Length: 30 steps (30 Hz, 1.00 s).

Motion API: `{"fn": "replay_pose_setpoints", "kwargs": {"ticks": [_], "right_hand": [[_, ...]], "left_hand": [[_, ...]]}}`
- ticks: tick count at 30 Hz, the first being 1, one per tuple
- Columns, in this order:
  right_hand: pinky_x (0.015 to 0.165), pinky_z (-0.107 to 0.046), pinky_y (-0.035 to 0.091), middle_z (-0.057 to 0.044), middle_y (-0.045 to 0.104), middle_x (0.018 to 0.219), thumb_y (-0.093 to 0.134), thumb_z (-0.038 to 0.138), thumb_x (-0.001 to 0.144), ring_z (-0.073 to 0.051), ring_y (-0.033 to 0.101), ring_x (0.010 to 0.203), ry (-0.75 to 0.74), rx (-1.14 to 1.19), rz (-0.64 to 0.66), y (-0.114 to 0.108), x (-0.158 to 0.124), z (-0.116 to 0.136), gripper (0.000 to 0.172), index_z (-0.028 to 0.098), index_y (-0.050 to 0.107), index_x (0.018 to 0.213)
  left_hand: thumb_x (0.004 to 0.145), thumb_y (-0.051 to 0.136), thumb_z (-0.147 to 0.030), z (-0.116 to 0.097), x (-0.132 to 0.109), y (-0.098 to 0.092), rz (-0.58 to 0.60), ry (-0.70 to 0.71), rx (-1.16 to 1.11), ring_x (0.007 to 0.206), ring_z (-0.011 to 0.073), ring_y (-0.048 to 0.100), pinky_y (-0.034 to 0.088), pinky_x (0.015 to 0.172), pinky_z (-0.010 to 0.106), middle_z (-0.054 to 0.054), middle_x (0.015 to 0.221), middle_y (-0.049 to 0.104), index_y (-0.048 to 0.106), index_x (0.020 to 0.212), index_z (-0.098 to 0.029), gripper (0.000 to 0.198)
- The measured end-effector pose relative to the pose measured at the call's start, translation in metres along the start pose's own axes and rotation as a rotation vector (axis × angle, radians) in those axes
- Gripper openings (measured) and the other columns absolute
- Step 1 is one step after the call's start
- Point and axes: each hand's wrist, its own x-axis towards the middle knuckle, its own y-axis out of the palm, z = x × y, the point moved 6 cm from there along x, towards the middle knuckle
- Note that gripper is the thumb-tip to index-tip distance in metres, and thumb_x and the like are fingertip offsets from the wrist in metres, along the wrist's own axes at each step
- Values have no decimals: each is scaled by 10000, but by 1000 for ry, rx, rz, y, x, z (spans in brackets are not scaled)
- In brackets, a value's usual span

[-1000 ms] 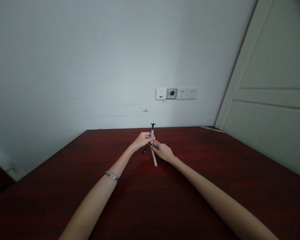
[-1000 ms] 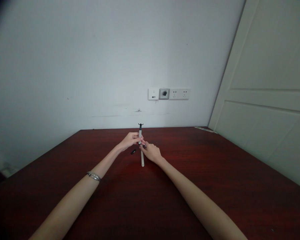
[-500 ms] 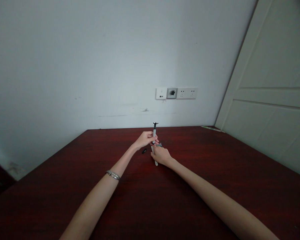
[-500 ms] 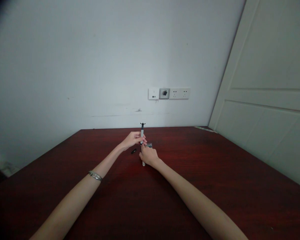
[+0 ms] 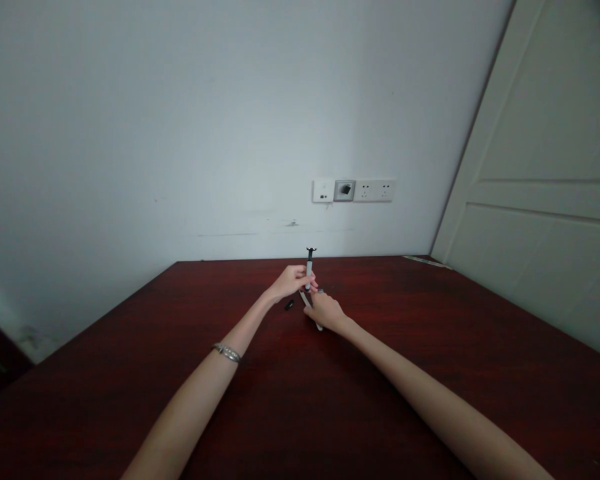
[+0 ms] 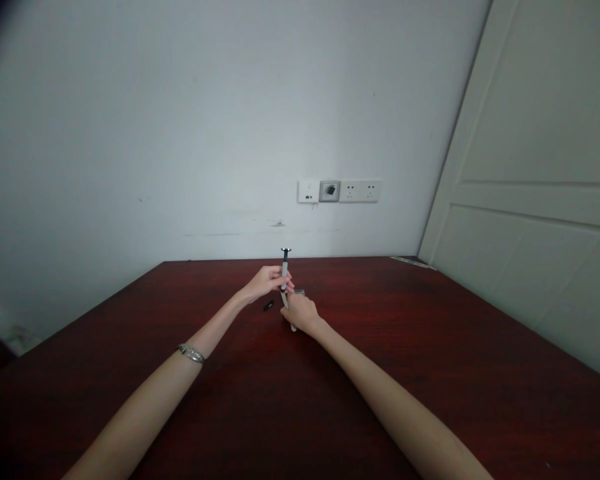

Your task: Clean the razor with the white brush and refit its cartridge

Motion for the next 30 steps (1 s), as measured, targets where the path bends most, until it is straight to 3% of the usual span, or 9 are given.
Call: {"fn": "replay_pose_setpoints", "kwargs": {"ticks": [5,8,12,18,22,25,30], "right_hand": [[700,-261,429,-118,651,996,596,257,689,-215,627,870,-20,252,-19,4,10,-12,432,131,540,1099],[642,-228,413,-90,665,928,598,222,675,-182,624,789,-62,354,-51,0,17,-17,359,122,593,1020],[598,-216,396,-58,663,811,605,229,690,-156,598,709,-84,405,-106,-16,25,-25,273,120,648,937],[473,-192,386,-3,612,606,615,222,741,-102,534,507,7,707,-116,-39,38,-59,495,61,541,1203],[464,-182,416,4,607,604,591,134,744,-88,540,479,19,872,-137,-50,44,-83,418,96,575,1160],[538,-210,470,-29,643,736,563,97,732,-108,589,564,-78,853,-219,-65,45,-93,346,121,621,1073],[695,-290,493,-54,619,831,489,96,762,-144,592,701,-368,555,-510,-101,29,-86,340,164,644,1057]], "left_hand": [[738,661,-294,-4,-1,-3,-6,17,14,676,182,663,498,634,271,133,762,685,588,826,-89,234],[741,660,-298,-8,-1,-5,-20,14,22,681,172,665,487,627,254,118,758,687,580,837,-85,247],[757,641,-292,-10,-2,-5,-8,16,23,704,161,664,477,635,246,107,767,688,567,852,-87,239],[769,617,-223,-8,-3,-6,-12,37,42,651,149,662,469,595,232,93,772,685,510,971,-111,255],[781,593,-194,-4,-2,-17,-79,65,43,668,151,669,469,574,219,90,824,677,446,991,-138,262],[747,621,-151,2,3,-28,-134,106,90,667,133,662,475,588,217,93,878,664,451,895,-128,227],[727,609,-98,21,10,-32,-114,94,184,670,136,654,498,648,273,61,791,655,439,884,-134,234]]}}
